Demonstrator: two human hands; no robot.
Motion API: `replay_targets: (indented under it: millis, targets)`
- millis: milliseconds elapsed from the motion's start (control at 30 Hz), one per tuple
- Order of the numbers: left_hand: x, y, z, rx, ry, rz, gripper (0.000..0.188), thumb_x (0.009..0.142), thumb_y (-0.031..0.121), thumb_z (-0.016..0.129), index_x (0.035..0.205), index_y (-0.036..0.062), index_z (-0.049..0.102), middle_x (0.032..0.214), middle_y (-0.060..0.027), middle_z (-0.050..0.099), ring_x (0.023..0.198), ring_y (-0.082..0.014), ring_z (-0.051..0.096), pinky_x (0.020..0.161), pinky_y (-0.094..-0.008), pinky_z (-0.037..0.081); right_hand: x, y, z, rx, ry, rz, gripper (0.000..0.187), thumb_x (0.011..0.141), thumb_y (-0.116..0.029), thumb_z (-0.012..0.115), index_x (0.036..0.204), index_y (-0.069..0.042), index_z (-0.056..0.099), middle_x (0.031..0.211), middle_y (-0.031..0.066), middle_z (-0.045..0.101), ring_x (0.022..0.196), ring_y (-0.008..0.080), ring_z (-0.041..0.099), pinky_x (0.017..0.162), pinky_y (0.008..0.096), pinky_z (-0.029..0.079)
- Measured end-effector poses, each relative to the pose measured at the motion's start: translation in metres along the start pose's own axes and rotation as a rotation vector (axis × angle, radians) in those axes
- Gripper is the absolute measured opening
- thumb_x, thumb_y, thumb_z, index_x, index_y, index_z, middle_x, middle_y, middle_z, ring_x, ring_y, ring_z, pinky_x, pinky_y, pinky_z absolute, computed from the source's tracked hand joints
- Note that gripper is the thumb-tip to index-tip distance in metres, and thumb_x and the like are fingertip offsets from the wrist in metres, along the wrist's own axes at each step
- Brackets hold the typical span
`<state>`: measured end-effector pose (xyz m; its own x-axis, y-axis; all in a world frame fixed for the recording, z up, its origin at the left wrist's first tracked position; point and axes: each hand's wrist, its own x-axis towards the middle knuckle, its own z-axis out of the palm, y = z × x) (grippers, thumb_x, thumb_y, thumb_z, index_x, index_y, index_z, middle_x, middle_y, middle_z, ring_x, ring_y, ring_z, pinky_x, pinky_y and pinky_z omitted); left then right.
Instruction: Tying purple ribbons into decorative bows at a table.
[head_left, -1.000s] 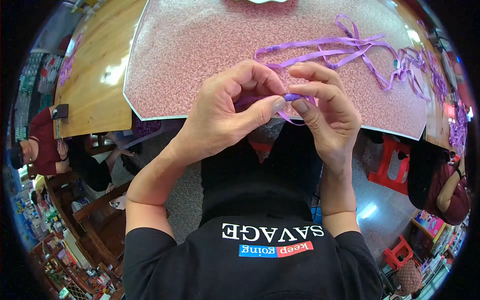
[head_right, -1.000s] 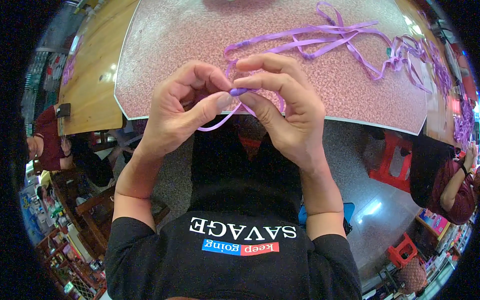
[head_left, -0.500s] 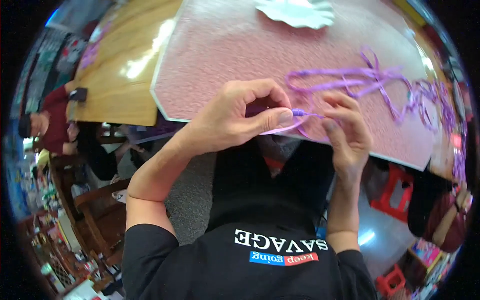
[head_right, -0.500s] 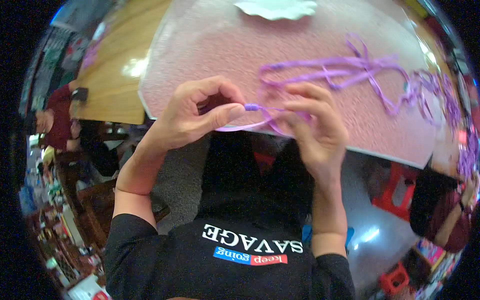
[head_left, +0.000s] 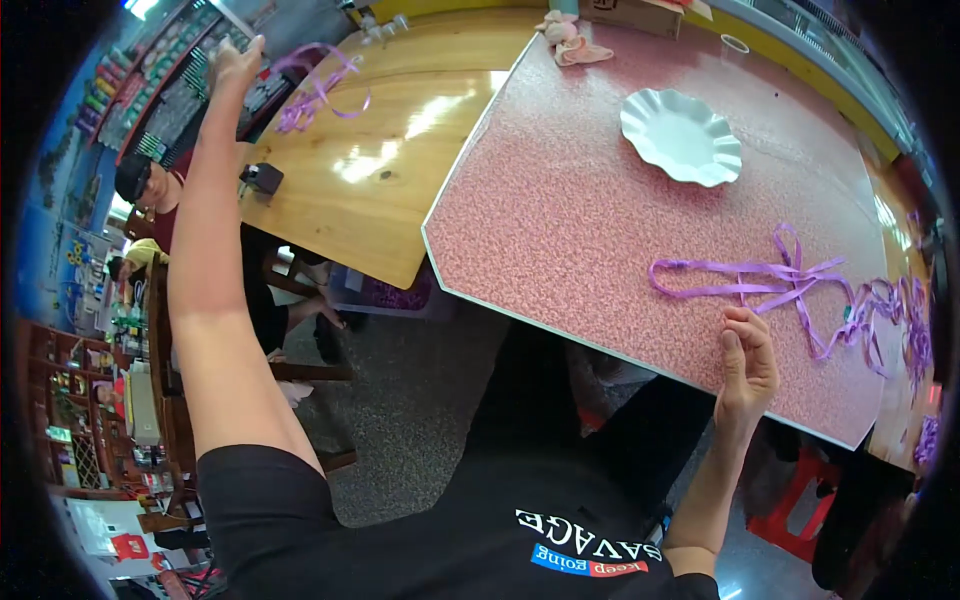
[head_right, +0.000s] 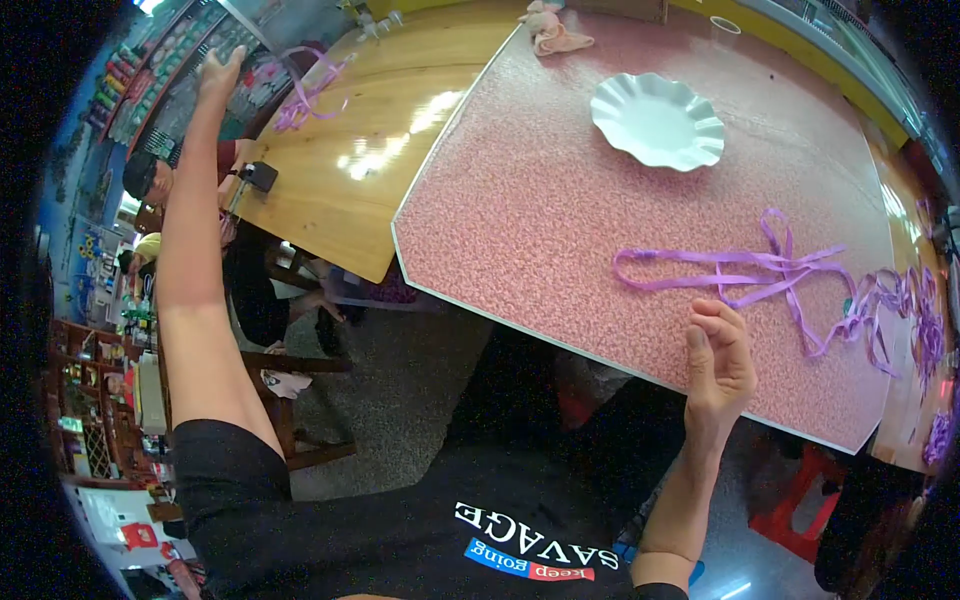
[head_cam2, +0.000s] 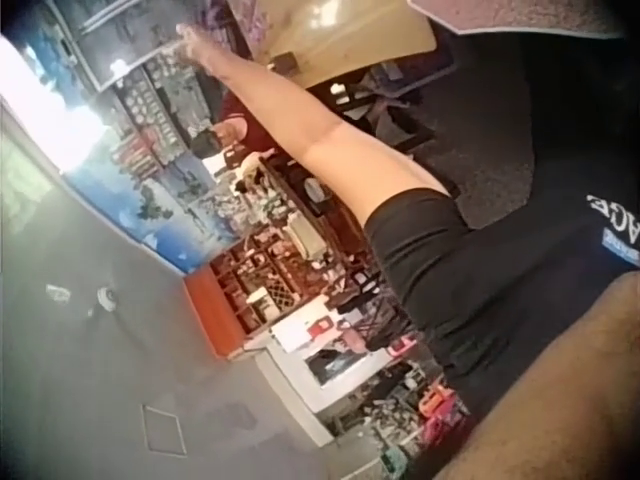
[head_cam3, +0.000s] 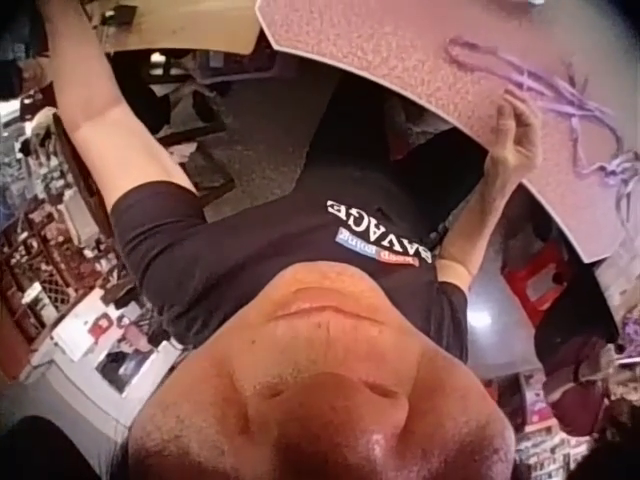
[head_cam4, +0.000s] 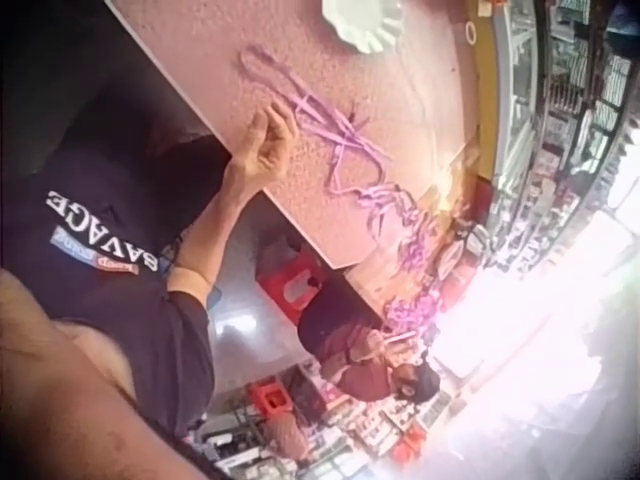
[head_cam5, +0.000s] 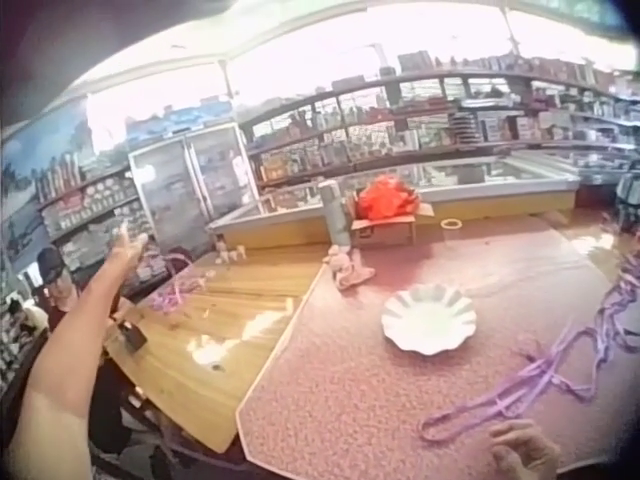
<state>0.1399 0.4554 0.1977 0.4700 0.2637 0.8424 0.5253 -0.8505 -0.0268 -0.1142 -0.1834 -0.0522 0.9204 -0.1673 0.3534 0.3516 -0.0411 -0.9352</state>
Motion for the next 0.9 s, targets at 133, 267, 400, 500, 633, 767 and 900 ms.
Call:
replay_targets:
  millis: [133, 267, 400, 500, 633, 767, 900]
  targets:
    - [-0.045, 0.03, 0.012, -0.157, 0.087, -0.023, 0.059, 0.084, 0.045, 0.066, 0.13, 0.0098, 0.056, 0.13, -0.0175, 0.058, 0.113, -0.0305, 0.061, 0.095, -0.0438, 0.048, -0.001, -0.004, -0.002, -0.076, 0.027, 0.029, 0.012, 0.091, 0.0, 0.061, 0.102, 0.0, 0.066, 0.118, 0.0126, 0.06, 0.114, 0.0202, 0.054, 0.1, 0.0324, 0.038]
    - [-0.15, 0.117, -0.019, -1.006, -0.386, 0.319, 0.036, 0.091, 0.024, 0.064, 0.123, 0.0077, 0.06, 0.109, -0.0145, 0.069, 0.097, -0.0215, 0.067, 0.083, -0.0321, 0.053, 0.01, -0.014, 0.003, -0.111, -0.024, 0.074, 0.012, 0.091, 0.0, 0.061, 0.102, 0.002, 0.065, 0.116, 0.0124, 0.061, 0.109, 0.0187, 0.057, 0.094, 0.0288, 0.042]
    - [-0.272, 0.208, -0.116, -1.276, -0.851, 0.634, 0.021, 0.091, 0.014, 0.064, 0.109, 0.0031, 0.067, 0.098, -0.0122, 0.071, 0.091, -0.02, 0.067, 0.08, -0.0305, 0.052, 0.014, 0.0, -0.004, -0.086, 0.018, 0.07, 0.012, 0.092, -0.001, 0.061, 0.102, 0.002, 0.065, 0.114, 0.0119, 0.062, 0.105, 0.0176, 0.059, 0.092, 0.0279, 0.044]
    - [-0.323, 0.257, -0.163, -1.444, -0.895, 0.915, 0.019, 0.09, 0.017, 0.065, 0.1, 0.0008, 0.066, 0.093, -0.0114, 0.068, 0.085, -0.0223, 0.066, 0.078, -0.0354, 0.051, 0.012, 0.006, -0.011, 0.045, 0.049, 0.07, 0.012, 0.093, -0.002, 0.061, 0.104, 0.002, 0.065, 0.113, 0.0117, 0.063, 0.102, 0.0169, 0.061, 0.091, 0.0289, 0.047]
    - [-0.354, 0.294, -0.179, -1.214, -0.872, 0.957, 0.019, 0.09, 0.018, 0.065, 0.096, 0.0006, 0.062, 0.09, -0.0125, 0.063, 0.081, -0.0251, 0.064, 0.075, -0.039, 0.05, 0.008, 0.003, -0.012, 0.162, 0.088, 0.08, 0.013, 0.094, -0.002, 0.06, 0.105, 0.002, 0.065, 0.111, 0.012, 0.063, 0.1, 0.0171, 0.063, 0.091, 0.0301, 0.051]
    - [-0.357, 0.309, -0.173, -1.138, -0.774, 1.035, 0.018, 0.089, 0.017, 0.064, 0.098, 0.0011, 0.06, 0.088, -0.0136, 0.061, 0.075, -0.0281, 0.062, 0.073, -0.0393, 0.05, 0.007, 0.001, -0.013, 0.149, 0.052, 0.093, 0.012, 0.094, -0.003, 0.06, 0.103, 0.002, 0.066, 0.109, 0.0106, 0.064, 0.099, 0.0169, 0.063, 0.091, 0.0296, 0.051]
    - [-0.352, 0.313, -0.172, -1.249, -1.05, 0.86, 0.019, 0.088, 0.015, 0.067, 0.101, 0.0031, 0.06, 0.09, -0.0077, 0.067, 0.079, -0.0157, 0.064, 0.074, -0.0305, 0.051, 0.007, 0.003, -0.013, 0.149, 0.029, 0.083, 0.012, 0.095, -0.003, 0.06, 0.103, 0.002, 0.066, 0.109, 0.0103, 0.064, 0.099, 0.0166, 0.063, 0.09, 0.0292, 0.051]
